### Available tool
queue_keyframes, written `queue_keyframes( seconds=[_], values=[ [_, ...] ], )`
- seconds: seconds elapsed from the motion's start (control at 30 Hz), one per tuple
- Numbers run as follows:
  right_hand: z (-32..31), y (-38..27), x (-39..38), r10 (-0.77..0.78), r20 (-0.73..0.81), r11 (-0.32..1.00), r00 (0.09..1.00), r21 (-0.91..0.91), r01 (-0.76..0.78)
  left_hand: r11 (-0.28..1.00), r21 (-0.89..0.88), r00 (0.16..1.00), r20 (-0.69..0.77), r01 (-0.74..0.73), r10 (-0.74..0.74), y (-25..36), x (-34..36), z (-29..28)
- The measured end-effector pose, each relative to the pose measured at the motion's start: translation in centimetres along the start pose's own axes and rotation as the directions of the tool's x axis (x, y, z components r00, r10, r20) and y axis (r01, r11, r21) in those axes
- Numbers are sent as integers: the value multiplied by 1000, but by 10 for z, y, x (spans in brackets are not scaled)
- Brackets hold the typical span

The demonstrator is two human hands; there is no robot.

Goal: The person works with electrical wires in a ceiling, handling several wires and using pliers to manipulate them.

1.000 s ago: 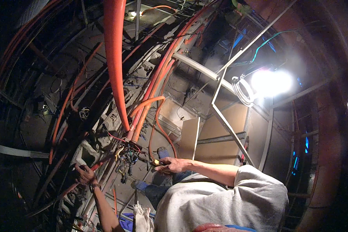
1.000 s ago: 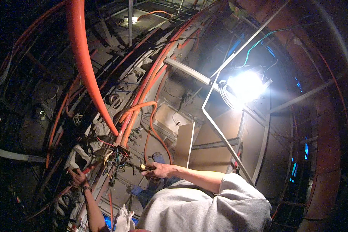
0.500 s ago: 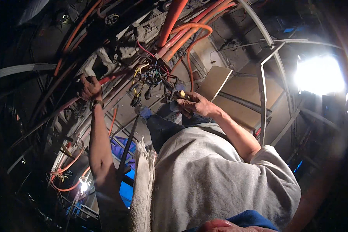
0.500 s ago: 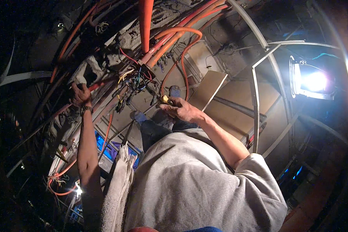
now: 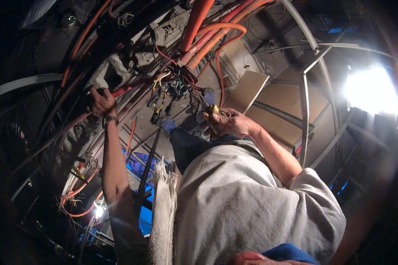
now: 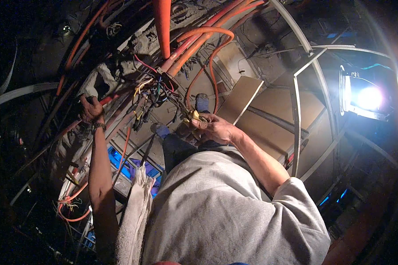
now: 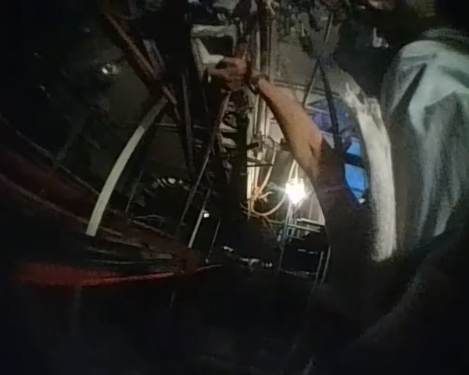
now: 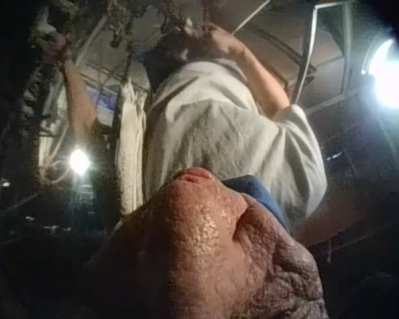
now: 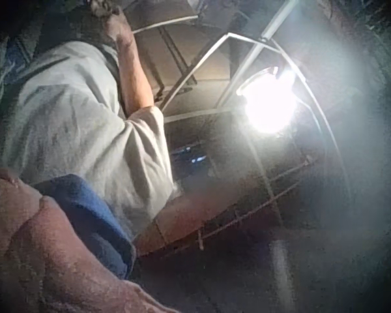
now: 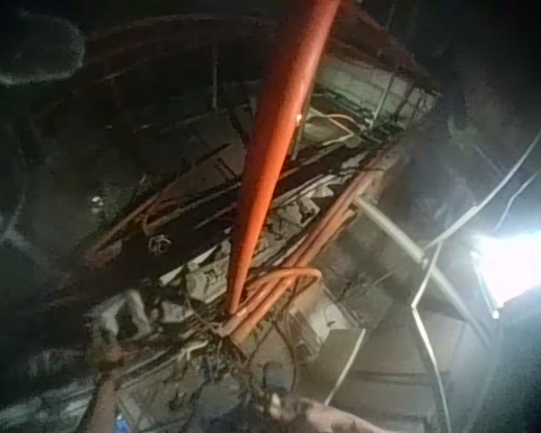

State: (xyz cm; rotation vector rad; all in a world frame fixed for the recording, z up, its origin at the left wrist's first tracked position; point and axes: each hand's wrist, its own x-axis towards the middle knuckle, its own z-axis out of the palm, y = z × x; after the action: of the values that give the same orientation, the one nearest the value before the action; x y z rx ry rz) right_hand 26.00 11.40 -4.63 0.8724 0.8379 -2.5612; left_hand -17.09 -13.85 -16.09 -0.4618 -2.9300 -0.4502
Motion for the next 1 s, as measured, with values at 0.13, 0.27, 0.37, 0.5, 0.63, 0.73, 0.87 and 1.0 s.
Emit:
queue_keyframes(
  seconds=[0.13, 0.27, 0.37, 0.5, 0.63, 0.73, 0.87, 1.0],
  values=[
    [-1, -7, -10, -1, 41, 996, 999, 87, -3, 997, 56, 988, 145, 43, -51, 18, 2, -2],
    [-3, -11, -1, -30, 54, 998, 998, 61, 27, 988, 156, 1000, -5, -10, 11, 8, 0, 1],
    [13, -20, -1, -52, -48, 995, 998, 86, 56, 993, 113, 998, -42, -32, 37, 14, -2, 2],
    [-4, -8, 13, -127, -58, 961, 990, -253, 108, 990, 139, 1000, 16, -3, 1, 14, 0, -6],
    [12, -21, 10, -134, -88, 864, 987, -499, 73, 992, 126, 1000, -16, 0, 2, 21, -3, -9],
    [10, -23, 13, -141, -75, 828, 987, -556, 76, 996, 42, 990, 115, 81, -86, 24, -2, -11],
    [11, -23, 10, -195, -93, 845, 976, -521, 119, 972, 236, 998, 63, -11, -4, 35, -4, -11],
    [25, -29, 14, -216, -24, 779, 976, -607, 158, 999, 10, 987, -154, -50, 51, -43, 0, 3]
  ],
)
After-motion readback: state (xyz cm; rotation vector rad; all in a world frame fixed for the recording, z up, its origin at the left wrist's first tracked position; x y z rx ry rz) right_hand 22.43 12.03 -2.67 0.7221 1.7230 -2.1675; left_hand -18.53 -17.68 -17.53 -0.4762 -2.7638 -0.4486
